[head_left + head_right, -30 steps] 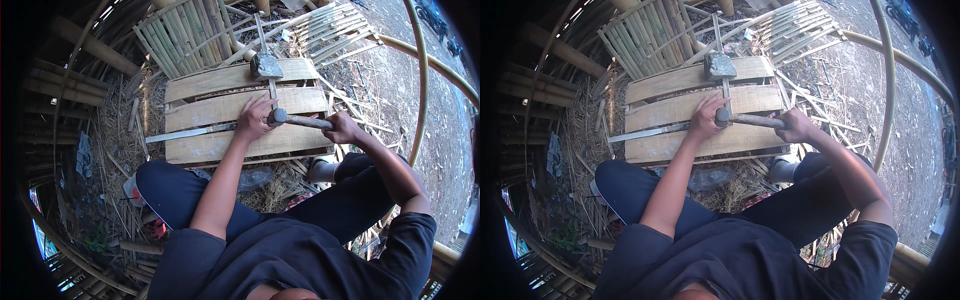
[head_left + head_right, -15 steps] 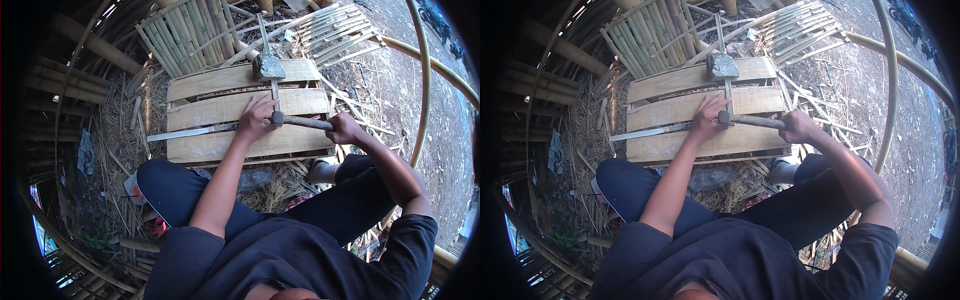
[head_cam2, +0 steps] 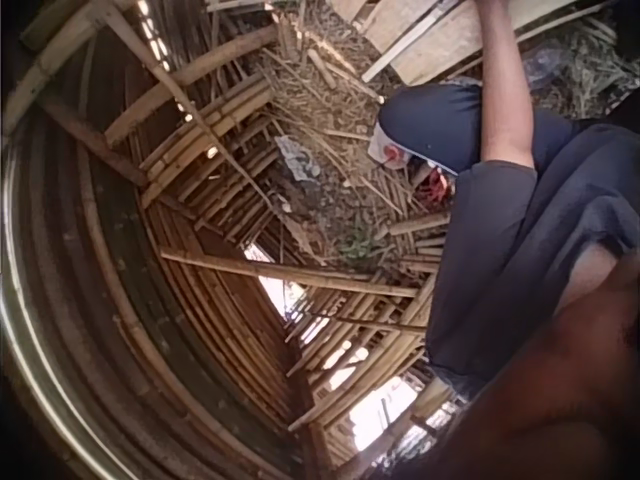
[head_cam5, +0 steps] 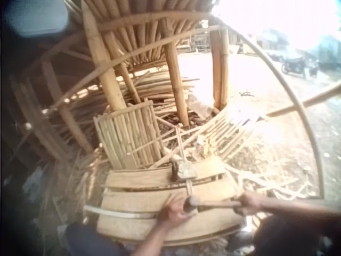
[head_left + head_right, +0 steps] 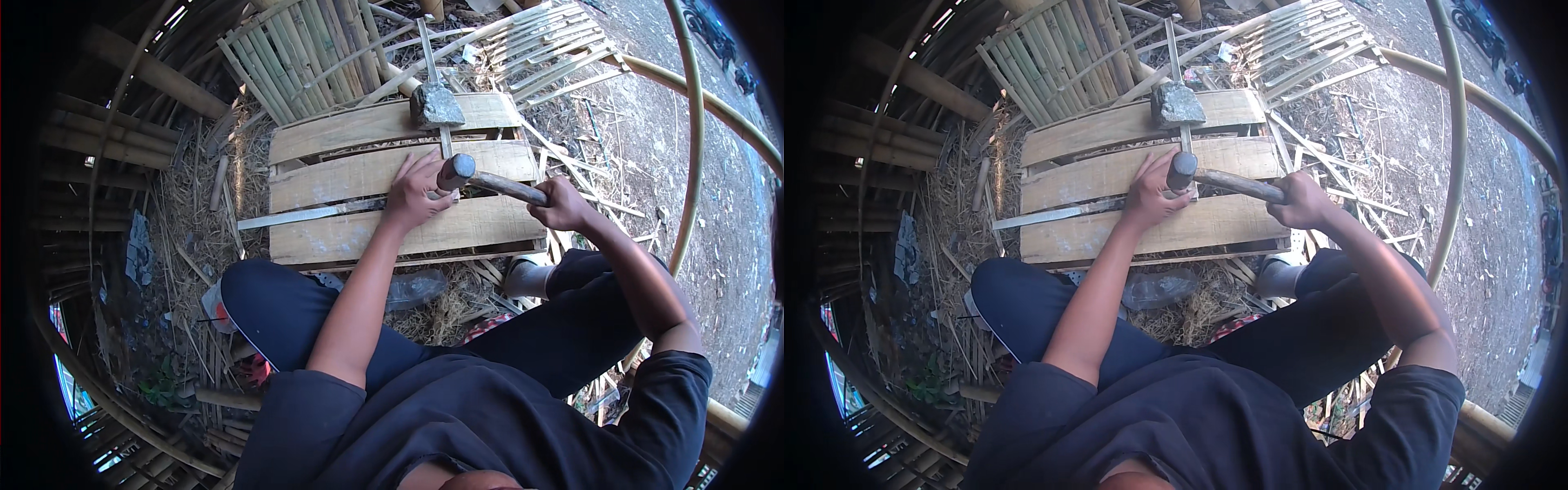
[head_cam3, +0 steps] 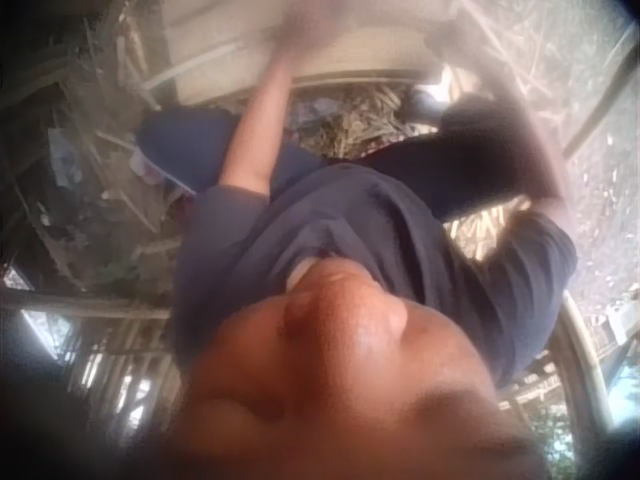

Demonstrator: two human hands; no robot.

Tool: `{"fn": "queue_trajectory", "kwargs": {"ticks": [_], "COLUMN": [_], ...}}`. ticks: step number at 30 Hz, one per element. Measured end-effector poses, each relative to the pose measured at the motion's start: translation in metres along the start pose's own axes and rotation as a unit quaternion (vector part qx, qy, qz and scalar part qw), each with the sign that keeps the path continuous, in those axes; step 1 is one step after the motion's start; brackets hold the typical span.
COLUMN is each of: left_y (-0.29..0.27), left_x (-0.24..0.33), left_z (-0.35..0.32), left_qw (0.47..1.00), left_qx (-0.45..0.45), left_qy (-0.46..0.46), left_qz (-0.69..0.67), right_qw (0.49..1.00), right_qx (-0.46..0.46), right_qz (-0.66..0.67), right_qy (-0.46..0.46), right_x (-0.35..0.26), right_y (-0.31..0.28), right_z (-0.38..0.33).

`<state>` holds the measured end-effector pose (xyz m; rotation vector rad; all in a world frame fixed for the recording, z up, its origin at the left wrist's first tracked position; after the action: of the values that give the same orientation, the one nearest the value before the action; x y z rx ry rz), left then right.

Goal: The person hammers a nail into a wooden slat by hand using a hammer while sitting on the ground.

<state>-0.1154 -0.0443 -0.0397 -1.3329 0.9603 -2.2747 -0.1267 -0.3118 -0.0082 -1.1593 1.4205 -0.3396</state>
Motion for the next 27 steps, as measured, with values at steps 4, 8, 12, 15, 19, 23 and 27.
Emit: {"fn": "queue_trajectory", "kwargs": {"ticks": [4, 8, 12, 15, 19, 23, 27], "left_y": [0.003, -0.001, -0.001, -0.002, -0.004, 0.0, 0.001], "left_x": [-0.004, -0.001, -0.001, -0.001, 0.001, -0.003, -0.001], "left_z": [-0.003, -0.003, -0.002, -0.003, -0.001, -0.002, -0.003], "left_qw": [1.0, 1.0, 1.0, 0.999, 1.0, 1.0, 0.999], "left_qx": [-0.006, 0.022, 0.011, 0.003, 0.013, 0.01, 0.0], "left_qy": [0.019, -0.009, -0.003, 0.015, -0.01, 0.003, 0.035], "left_qz": [0.018, -0.01, 0.002, 0.029, -0.013, 0.007, 0.034], "right_qw": [0.998, 0.998, 0.996, 0.989, 0.998, 0.994, 0.996], "right_qx": [0.006, 0.023, 0.027, 0.025, 0.015, 0.016, 0.016], "right_qz": [-0.057, -0.013, -0.079, -0.122, -0.031, -0.106, -0.063], "right_qy": [-0.019, -0.052, -0.043, -0.074, -0.047, -0.035, -0.058], "right_x": [0.0, -0.014, -0.007, -0.01, -0.015, -0.009, -0.014], "right_y": [-0.005, -0.006, -0.004, -0.004, -0.002, -0.007, -0.013], "right_z": [0.001, -0.001, 0.004, 0.005, 0.002, 0.003, -0.001]}}
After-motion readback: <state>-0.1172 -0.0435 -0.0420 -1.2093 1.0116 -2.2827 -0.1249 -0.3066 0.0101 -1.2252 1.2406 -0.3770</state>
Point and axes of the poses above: each hand's wrist, its own z-axis towards the middle knuckle, its own y-axis out of the palm, x = y × z, the point moved 7 cm from there along z, towards the middle knuckle, and after that the axes turned 1 degree about x, right-handed, at the moved point
